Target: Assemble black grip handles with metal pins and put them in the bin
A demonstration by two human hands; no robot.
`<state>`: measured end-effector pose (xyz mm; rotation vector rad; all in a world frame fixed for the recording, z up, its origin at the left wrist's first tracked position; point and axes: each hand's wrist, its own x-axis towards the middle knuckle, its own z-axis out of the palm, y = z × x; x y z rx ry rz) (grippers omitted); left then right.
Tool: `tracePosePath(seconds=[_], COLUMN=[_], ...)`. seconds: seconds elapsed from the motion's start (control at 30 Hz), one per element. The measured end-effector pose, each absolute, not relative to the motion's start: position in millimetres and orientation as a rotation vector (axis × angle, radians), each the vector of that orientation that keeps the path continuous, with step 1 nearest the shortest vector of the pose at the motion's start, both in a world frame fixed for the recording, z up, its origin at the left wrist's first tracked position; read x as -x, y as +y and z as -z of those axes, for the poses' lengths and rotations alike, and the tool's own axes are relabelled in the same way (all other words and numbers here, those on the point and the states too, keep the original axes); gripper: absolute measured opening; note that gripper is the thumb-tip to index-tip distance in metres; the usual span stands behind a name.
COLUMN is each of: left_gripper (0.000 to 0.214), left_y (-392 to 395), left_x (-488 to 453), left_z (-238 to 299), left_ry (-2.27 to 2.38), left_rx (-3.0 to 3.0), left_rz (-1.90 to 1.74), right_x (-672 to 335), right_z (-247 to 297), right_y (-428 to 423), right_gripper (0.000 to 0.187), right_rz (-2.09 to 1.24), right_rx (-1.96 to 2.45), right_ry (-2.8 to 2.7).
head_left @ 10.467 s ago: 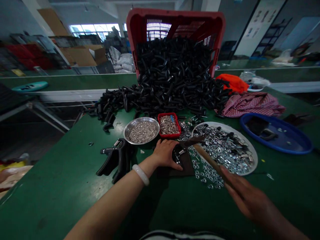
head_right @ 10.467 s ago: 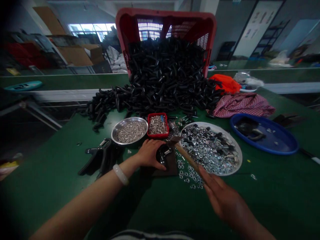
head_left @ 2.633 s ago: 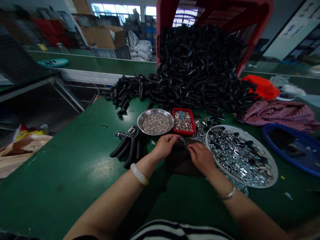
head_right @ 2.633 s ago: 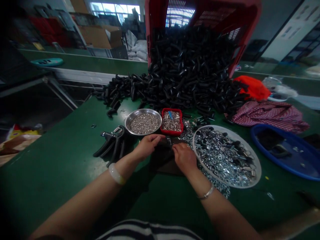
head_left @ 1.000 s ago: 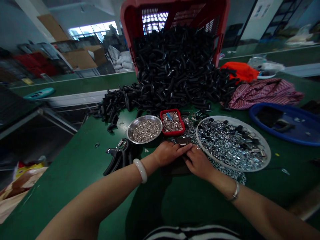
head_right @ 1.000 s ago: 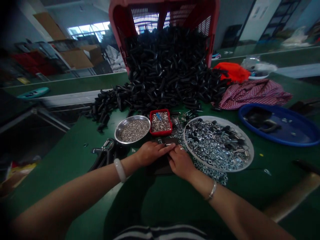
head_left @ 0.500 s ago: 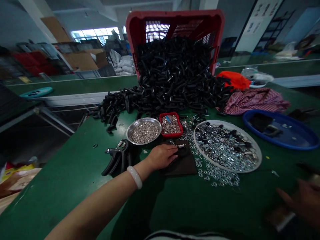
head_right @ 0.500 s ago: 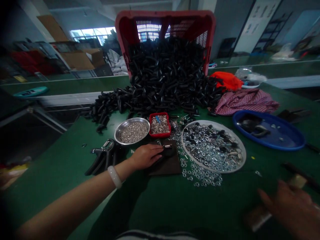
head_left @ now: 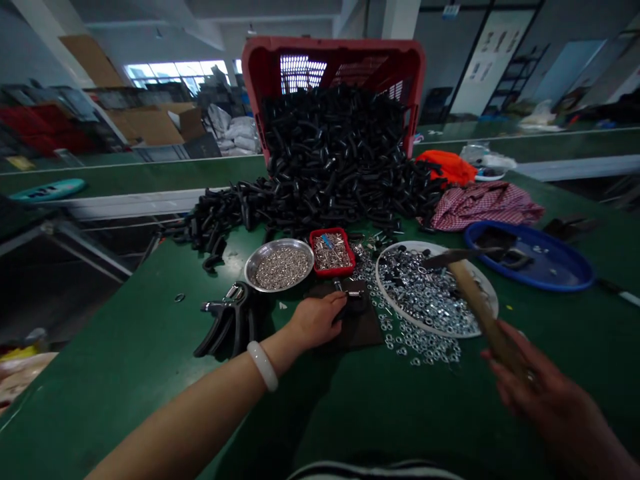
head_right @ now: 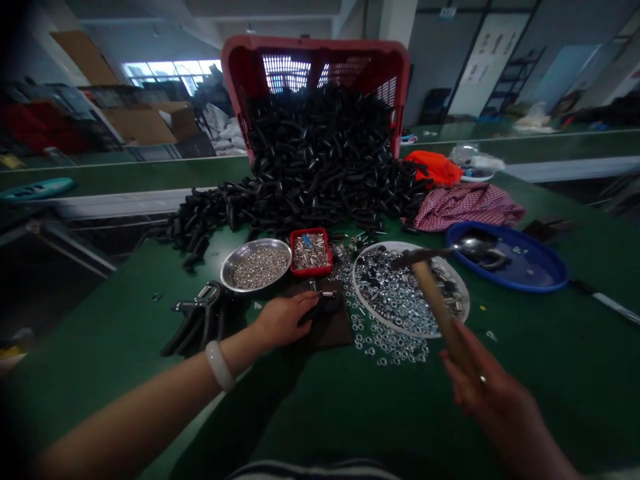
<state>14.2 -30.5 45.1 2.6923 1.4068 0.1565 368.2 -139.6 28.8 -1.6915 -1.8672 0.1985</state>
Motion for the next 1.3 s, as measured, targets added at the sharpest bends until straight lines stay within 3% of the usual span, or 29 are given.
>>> tracePosePath(seconds=[0.23,0.43,0.6,0.77,0.93,1.17,1.3], left_gripper=[0.053,0.052,0.053,0.053,0.053,0.051,0.052], left_y=[-26.2,-24.5,-22.6,-22.2,-22.6,-21.3,-18.1], left_x=[-10.3,-5.6,-3.8,-3.5,-4.2,-2.5,-2.8], left_z=[-46.0,-44.5,-42.7,-41.9,-46.9,-47.1,-46.3], left_ry=[1.412,1.366,1.35,1.365,1.384,1.354,1.336], left_rx=[-2.708,-2.702,-2.727,-2.739,-2.717,-2.683,-2.695], left_rz=[-0.131,-0.187,-0.156,-0.124,-0.057,-0.066,-0.076], right_x=[-311.8,-308.7,-312.7,-309.7,-310.6,-304.4,-310.0], right_z=[-49.8,-63.6,-67.0,-73.5,-77.5,-87.1,-67.4], right_y=[-104.0,-104.3,-102.1,-104.4,-90.3,-101.0,-99.0], right_gripper=[0.056,0.064,0.055,0.063,0.057,0.064,0.059], right_rz=[-0.238,0.001,-0.207,0.147,-0.181,0.181,-0.057], right_rx=[1.339,1.351,1.3,1.338,1.252,1.275,1.311], right_ry=[-2.397,-2.245,-2.447,-2.268,-2.563,-2.301,-2.499])
